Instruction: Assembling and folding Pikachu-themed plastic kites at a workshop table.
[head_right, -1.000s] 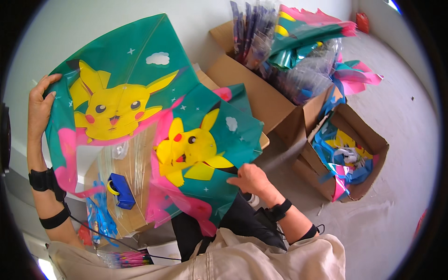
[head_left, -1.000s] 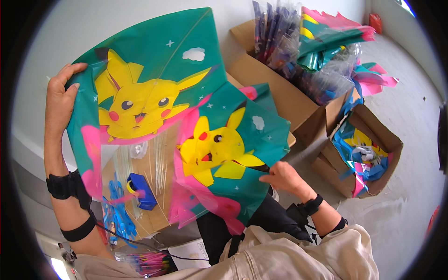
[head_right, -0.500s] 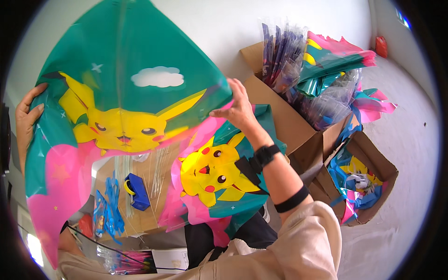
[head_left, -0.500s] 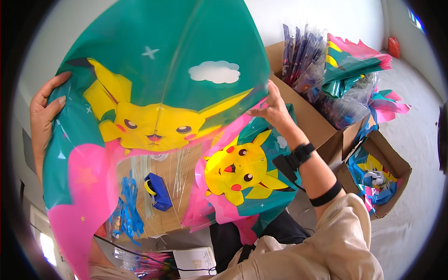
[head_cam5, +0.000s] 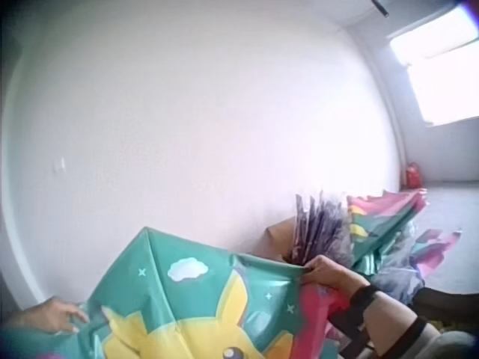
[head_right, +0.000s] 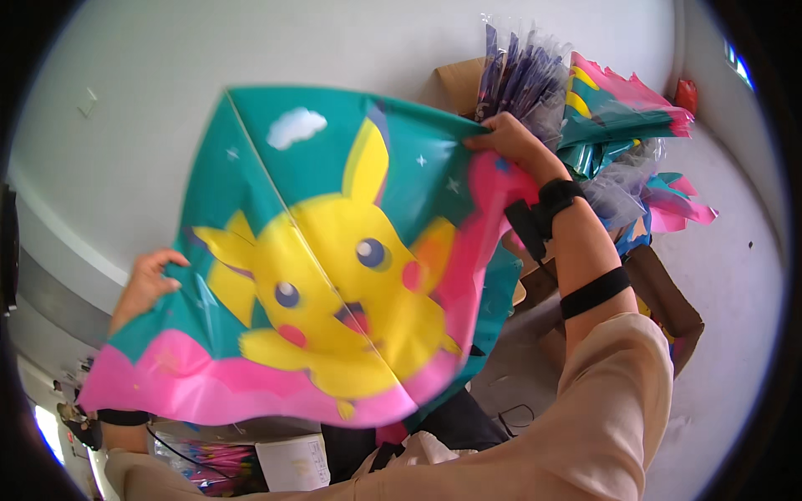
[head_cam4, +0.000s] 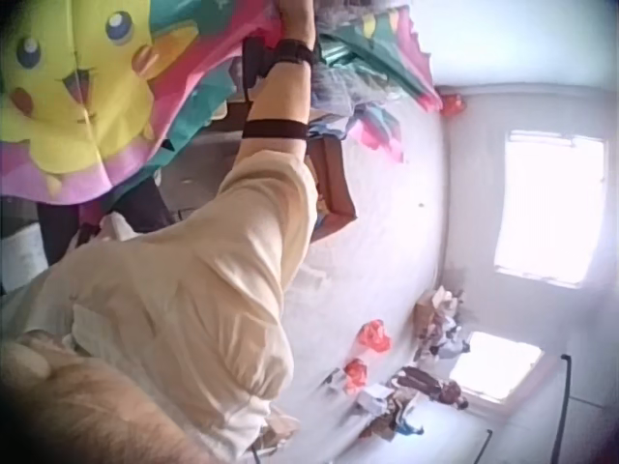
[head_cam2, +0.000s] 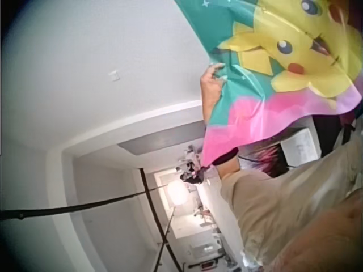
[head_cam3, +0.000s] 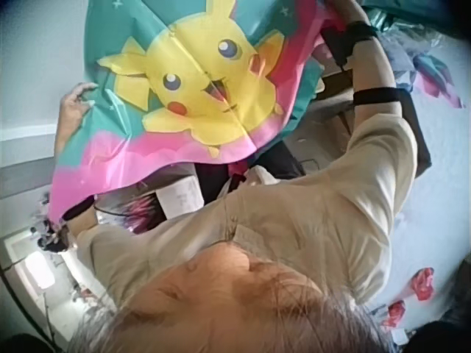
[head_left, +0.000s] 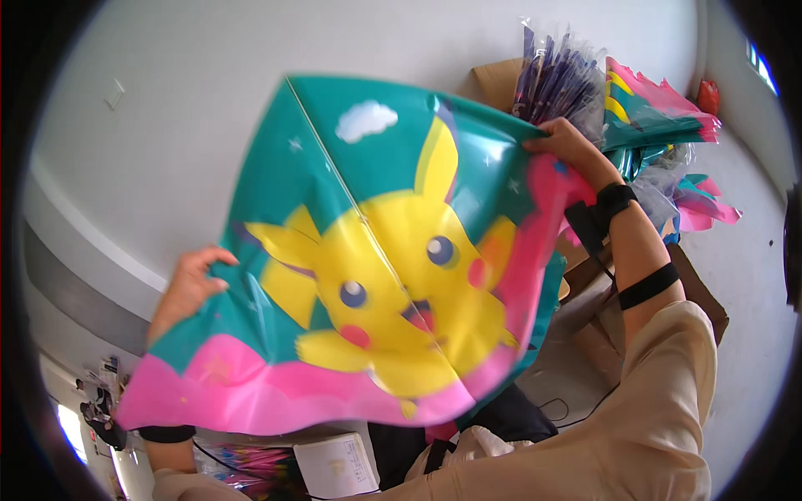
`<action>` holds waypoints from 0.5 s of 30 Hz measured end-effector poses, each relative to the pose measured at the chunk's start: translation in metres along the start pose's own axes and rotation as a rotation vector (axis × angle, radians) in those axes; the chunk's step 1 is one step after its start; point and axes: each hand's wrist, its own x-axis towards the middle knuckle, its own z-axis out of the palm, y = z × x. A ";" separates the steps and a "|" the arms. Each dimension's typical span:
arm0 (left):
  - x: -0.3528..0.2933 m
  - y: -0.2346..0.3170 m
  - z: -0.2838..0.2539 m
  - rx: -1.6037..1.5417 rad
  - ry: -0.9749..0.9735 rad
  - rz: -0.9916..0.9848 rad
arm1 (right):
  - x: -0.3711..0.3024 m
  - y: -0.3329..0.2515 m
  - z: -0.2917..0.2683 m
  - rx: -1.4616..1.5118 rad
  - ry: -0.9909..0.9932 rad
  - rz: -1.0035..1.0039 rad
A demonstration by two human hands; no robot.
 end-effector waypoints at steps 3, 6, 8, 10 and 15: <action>0.017 -0.038 0.043 0.255 -0.057 0.096 | 0.008 0.031 0.014 -0.209 -0.017 0.079; 0.036 -0.073 0.068 0.319 -0.034 0.154 | 0.003 0.064 0.030 -0.461 -0.009 -0.048; 0.049 -0.111 0.081 0.309 0.015 0.135 | -0.008 0.073 0.054 -0.581 0.197 -0.095; 0.057 -0.148 0.086 0.310 0.093 0.106 | -0.015 0.080 0.066 -0.571 0.369 -0.197; 0.082 -0.206 0.102 0.244 0.191 0.011 | -0.094 0.089 0.063 -0.512 0.719 -0.036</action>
